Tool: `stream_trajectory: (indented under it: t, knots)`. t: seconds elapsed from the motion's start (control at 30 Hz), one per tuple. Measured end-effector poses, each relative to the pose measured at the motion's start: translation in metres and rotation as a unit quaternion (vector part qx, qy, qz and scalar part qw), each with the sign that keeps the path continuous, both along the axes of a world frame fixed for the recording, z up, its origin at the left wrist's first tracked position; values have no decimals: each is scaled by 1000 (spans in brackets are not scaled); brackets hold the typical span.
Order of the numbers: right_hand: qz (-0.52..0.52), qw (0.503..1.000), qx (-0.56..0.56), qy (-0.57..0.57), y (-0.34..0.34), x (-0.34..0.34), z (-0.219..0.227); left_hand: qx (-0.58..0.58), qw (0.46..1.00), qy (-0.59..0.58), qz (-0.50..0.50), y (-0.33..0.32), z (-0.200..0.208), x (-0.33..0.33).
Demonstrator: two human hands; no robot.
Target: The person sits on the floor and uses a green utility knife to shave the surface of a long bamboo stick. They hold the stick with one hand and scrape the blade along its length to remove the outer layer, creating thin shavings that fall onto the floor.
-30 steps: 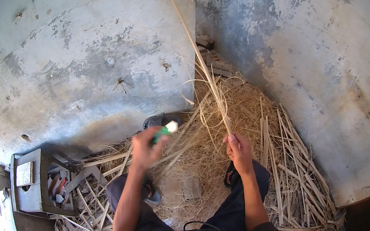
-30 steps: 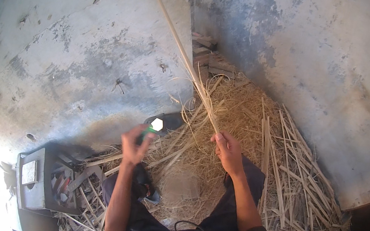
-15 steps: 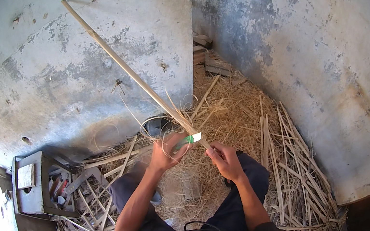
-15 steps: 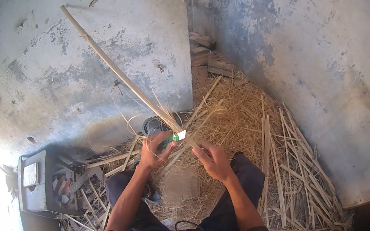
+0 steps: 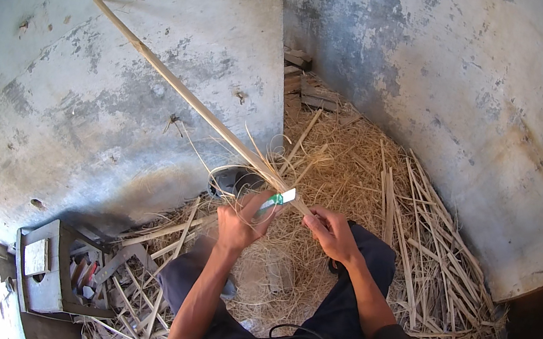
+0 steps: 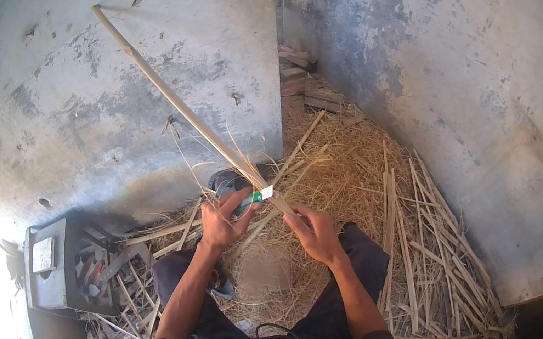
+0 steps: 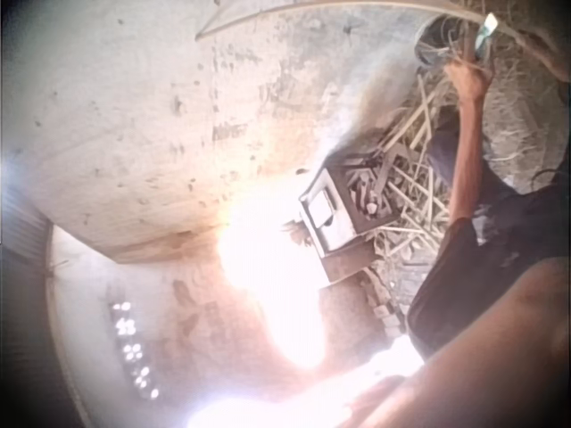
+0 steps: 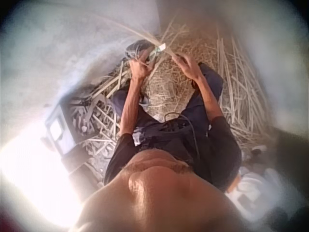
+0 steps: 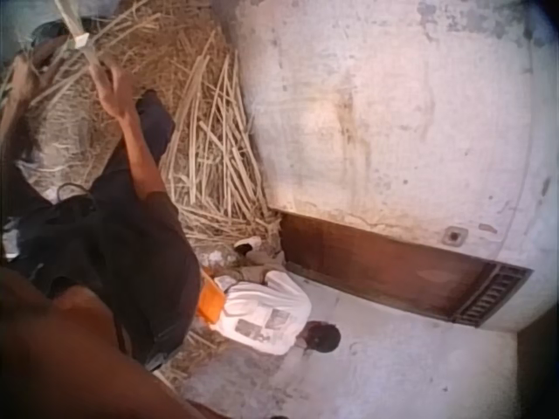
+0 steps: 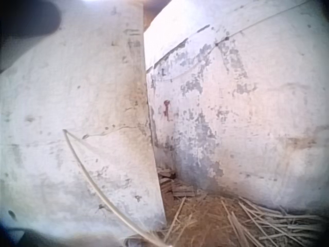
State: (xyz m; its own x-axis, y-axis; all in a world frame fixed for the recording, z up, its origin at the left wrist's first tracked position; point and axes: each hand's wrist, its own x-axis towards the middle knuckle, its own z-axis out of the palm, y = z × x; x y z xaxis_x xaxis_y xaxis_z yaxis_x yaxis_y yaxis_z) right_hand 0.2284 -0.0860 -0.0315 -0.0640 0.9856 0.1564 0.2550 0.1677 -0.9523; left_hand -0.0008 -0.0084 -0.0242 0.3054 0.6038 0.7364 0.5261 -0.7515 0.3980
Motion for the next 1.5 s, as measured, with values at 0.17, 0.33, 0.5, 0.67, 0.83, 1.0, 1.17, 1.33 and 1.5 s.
stream_trajectory:
  t: [0.17,0.33,0.5,0.67,0.83,1.0,1.17,1.33,1.5]
  knots:
    - [-1,1000,3,0,1,1,-1,17,1000,-22,14,6,-2,-2]
    - [8,1000,-8,6,-2,8,-7,43,987,-108,109,32,2,-31]
    - [-2,998,-8,56,-9,8,4,-86,925,-302,215,75,0,-99]
    - [-21,997,-5,69,-5,11,-1,-253,806,-523,113,49,13,-106]
    - [-24,998,15,64,-3,7,-4,-212,756,-616,59,46,16,-105]
    - [-26,999,18,40,1,7,-10,-50,905,-421,24,39,-5,-85]
    - [-28,998,16,47,-1,6,-7,-83,967,-236,-47,12,-18,-24]
    - [-44,998,14,35,-1,4,-7,-82,991,-46,-96,3,-18,1]
    - [-46,999,12,19,-3,3,-1,-116,991,-29,-66,1,-15,5]
